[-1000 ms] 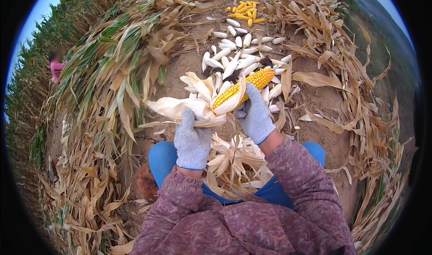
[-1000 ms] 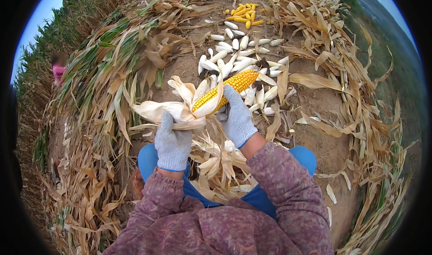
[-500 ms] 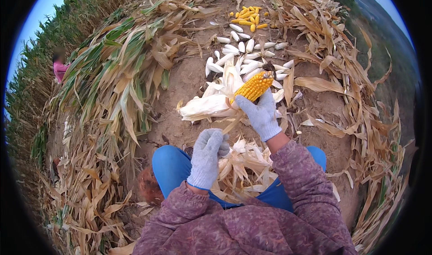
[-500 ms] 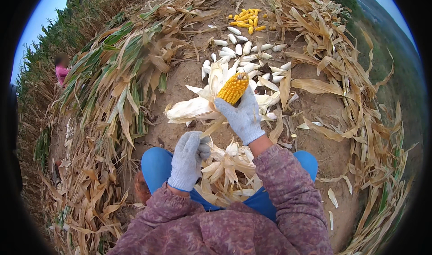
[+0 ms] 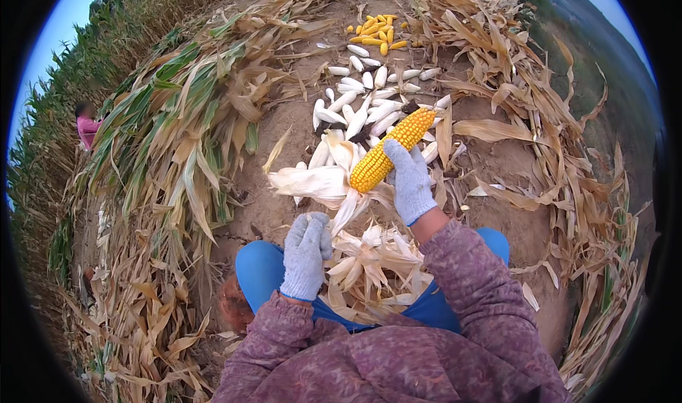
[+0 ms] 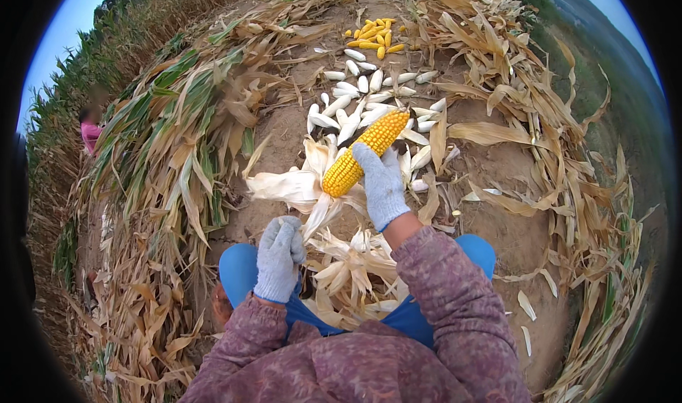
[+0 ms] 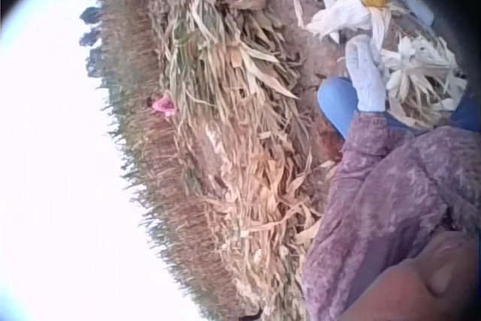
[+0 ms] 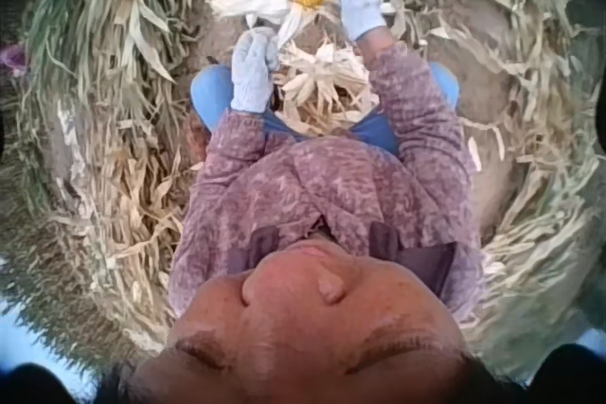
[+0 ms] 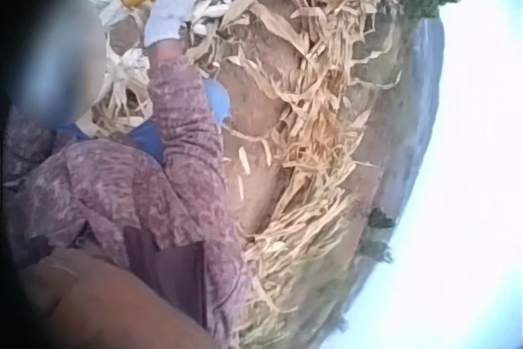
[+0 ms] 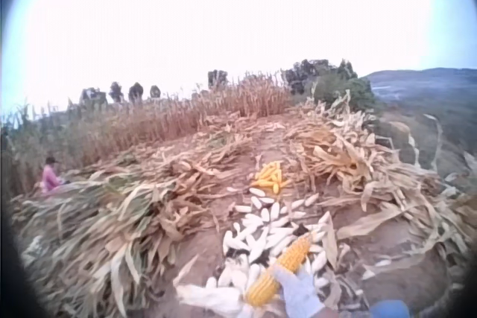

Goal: The person sits on the ground in a cornfield and shucks corn cobs by hand, removing husks and silk. Shucked cobs are placed in a pile, and husks are discarded nearby.

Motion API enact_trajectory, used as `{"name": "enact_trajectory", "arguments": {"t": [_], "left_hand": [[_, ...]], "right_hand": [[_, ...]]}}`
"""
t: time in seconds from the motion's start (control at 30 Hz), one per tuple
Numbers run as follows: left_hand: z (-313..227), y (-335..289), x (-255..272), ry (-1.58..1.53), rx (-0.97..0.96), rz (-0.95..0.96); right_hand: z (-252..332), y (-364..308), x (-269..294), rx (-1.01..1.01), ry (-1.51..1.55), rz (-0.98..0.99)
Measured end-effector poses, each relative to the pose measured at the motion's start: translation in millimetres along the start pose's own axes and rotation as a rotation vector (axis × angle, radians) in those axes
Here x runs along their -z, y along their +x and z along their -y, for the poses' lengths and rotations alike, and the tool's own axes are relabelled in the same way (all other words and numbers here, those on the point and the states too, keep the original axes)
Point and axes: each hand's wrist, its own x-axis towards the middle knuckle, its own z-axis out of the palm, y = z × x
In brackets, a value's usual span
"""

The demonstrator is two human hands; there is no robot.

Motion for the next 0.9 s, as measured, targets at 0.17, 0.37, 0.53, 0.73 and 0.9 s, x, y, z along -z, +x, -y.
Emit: {"name": "enact_trajectory", "arguments": {"t": [0.17,0.37,0.53,0.73,0.9], "left_hand": [[-36.5,-10.8,-14.7,0.537,-0.133,0.039],[-93.1,-4.5,-43.7,0.467,-0.940,0.068],[-32.1,62.8,-55.8,0.270,-0.696,0.162],[-9.9,43.3,-43.3,0.859,-0.449,0.281],[4.7,38.3,-42.4,0.763,-0.099,0.378]], "right_hand": [[5.3,5.5,1.6,0.166,-0.274,0.190],[27.0,-18.5,-12.5,0.254,-0.983,0.270],[0.2,-41.4,-22.5,0.113,-0.570,0.381],[-7.2,-45.0,-7.0,0.127,-0.335,0.373],[8.4,-48.9,-21.7,0.044,-0.263,0.317]]}}
